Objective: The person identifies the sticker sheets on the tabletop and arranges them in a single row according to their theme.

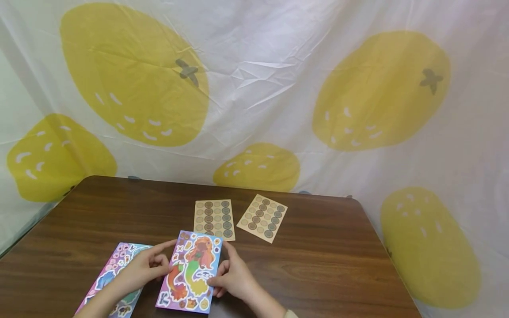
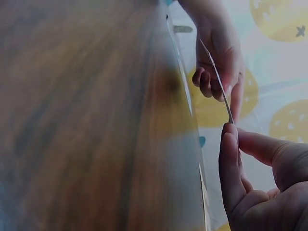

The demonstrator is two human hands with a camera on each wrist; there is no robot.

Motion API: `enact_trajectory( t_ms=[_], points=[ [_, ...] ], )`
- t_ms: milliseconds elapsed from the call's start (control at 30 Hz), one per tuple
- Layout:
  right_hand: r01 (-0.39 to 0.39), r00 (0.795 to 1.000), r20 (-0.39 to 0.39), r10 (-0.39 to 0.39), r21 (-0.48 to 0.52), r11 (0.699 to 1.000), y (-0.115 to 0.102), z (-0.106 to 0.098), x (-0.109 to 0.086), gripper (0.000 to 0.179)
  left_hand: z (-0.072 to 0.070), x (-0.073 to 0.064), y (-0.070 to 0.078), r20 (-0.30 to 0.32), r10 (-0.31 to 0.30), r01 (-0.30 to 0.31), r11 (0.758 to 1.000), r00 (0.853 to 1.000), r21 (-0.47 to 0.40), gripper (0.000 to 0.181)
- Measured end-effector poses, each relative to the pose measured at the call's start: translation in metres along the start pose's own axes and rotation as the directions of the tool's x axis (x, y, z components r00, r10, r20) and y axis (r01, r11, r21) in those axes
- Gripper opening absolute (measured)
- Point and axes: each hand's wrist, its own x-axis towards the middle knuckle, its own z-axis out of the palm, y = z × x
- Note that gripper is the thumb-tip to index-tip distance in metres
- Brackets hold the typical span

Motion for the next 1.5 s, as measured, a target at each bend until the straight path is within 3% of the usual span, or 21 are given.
enact_trajectory(
  t_ms=[400,833,1167,1500],
  points=[
    [-0.003,1.000,-0.002,0.003,0.002,1.000,0.005,0.012,0.004,0.104,-0.009,-0.005,-0.004,0.037,-0.008,0.007,1.000,0.999,0.010,0.075],
    [-0.017,1.000,-0.005,0.017,0.074,0.997,0.014,0.021,0.006,0.105,-0.018,-0.009,-0.008,0.090,-0.078,0.080,0.997,0.993,-0.015,0.078],
    [-0.037,0.999,0.010,0.037,0.088,0.995,0.017,0.028,0.004,0.104,-0.017,-0.012,-0.011,0.076,-0.088,0.092,0.995,0.993,-0.038,0.079],
    [-0.059,0.998,0.008,0.058,0.069,0.996,0.014,0.031,0.005,0.108,-0.019,-0.013,-0.010,0.066,-0.103,0.103,0.995,0.992,0.017,0.080]
  ],
)
